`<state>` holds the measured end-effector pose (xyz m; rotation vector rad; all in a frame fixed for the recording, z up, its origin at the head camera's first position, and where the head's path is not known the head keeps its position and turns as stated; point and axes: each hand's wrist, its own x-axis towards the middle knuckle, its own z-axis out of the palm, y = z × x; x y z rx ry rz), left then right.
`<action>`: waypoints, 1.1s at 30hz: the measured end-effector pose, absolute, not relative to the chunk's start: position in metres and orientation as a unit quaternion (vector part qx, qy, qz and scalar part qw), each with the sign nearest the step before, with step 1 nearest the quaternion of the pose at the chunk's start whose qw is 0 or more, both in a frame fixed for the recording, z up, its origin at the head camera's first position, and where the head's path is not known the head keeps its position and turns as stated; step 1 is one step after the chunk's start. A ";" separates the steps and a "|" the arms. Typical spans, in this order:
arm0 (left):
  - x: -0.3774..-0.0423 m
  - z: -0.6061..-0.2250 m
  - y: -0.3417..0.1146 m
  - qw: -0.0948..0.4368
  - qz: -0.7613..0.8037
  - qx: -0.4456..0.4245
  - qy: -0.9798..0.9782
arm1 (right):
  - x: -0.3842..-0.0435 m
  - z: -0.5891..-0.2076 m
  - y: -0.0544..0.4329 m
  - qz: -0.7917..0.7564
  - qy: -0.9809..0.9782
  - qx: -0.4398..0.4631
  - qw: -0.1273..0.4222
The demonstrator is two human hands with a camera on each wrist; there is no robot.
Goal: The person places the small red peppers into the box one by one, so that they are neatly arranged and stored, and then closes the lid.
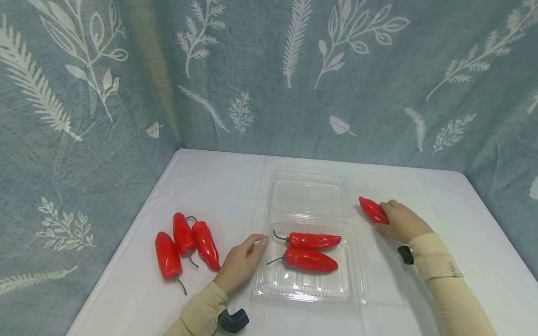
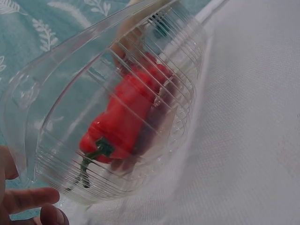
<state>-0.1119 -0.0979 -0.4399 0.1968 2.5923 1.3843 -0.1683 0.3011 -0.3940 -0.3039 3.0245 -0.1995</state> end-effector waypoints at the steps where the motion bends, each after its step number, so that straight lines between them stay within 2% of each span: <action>1: -0.112 -0.440 -0.098 0.098 0.466 0.067 0.877 | -0.167 -0.393 0.302 -0.066 0.991 -0.108 0.036; 7: -0.112 -0.443 -0.099 0.091 0.455 0.072 0.883 | -0.162 -0.384 0.301 -0.065 0.985 -0.159 -0.030; 19: -0.111 -0.442 -0.099 0.087 0.460 0.074 0.880 | -0.143 -0.350 0.261 -0.067 0.981 -0.174 -0.046; 30: -0.111 -0.441 -0.099 0.091 0.464 0.072 0.878 | -0.120 -0.333 0.221 -0.052 0.949 -0.288 -0.118; 33: -0.111 -0.440 -0.098 0.098 0.468 0.070 0.876 | -0.114 -0.332 0.210 -0.041 0.941 -0.314 -0.116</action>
